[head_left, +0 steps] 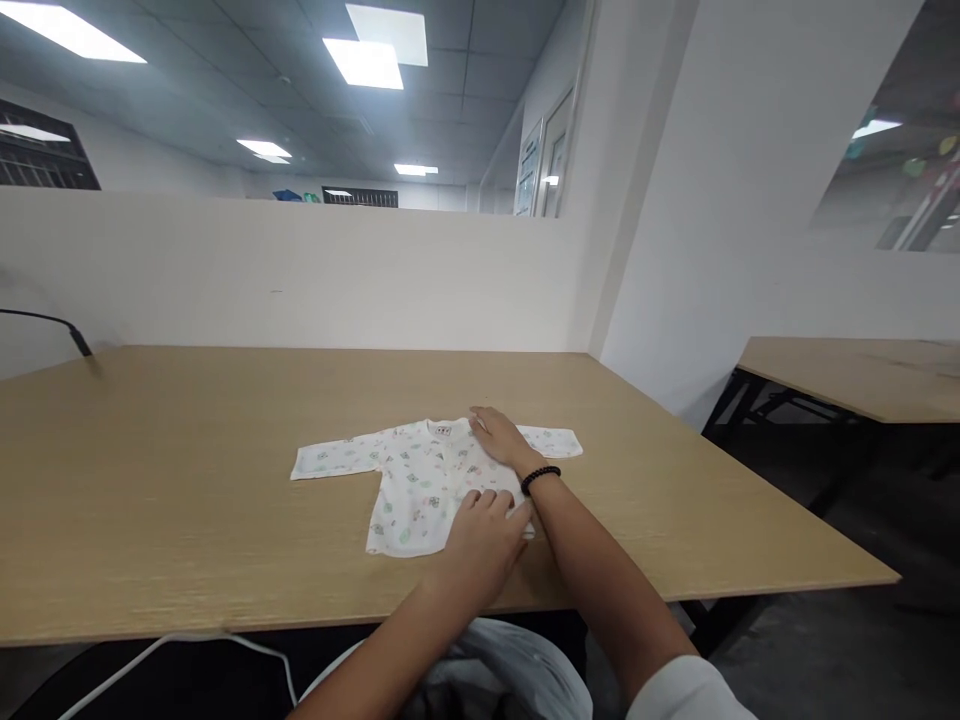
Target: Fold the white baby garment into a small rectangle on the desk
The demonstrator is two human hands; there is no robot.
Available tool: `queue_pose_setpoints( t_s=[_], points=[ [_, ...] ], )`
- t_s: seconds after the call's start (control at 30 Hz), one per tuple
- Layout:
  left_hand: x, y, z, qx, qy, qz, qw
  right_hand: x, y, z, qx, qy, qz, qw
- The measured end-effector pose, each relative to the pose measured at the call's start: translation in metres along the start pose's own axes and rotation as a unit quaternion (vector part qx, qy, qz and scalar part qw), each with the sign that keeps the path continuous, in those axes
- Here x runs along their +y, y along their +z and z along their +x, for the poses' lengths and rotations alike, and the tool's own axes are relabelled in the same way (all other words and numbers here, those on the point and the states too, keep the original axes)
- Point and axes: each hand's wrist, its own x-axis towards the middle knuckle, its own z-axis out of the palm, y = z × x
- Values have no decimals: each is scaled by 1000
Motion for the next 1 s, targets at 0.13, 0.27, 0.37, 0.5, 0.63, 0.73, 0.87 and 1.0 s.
queue_pose_setpoints(
  t_s=[0.13, 0.27, 0.37, 0.5, 0.63, 0.73, 0.87, 1.0],
  points=[
    [11, 5, 18, -47, 31, 32, 998, 13, -4, -3, -50, 28, -46, 997],
    [16, 9, 14, -29, 60, 16, 998, 19, -3, -6, -116, 31, -65, 991],
    [16, 5, 0, -41, 45, -17, 998, 17, -4, -8, -131, 53, -68, 988],
    [0, -13, -24, 2, 53, -109, 993, 6, -13, -9, -104, 92, -104, 985],
    [-36, -21, -48, 34, -84, -68, 994, -14, -15, -8, -69, 66, -100, 990],
    [-58, -16, -63, -47, -157, -36, 986, -33, -3, -9, -140, -11, -54, 989],
    [-60, -10, -69, -141, -187, -29, 972, -49, 20, -12, -215, -16, -27, 976],
    [-53, -11, -67, -153, -193, -29, 969, -47, 27, -8, -221, -3, -7, 975]
  ],
)
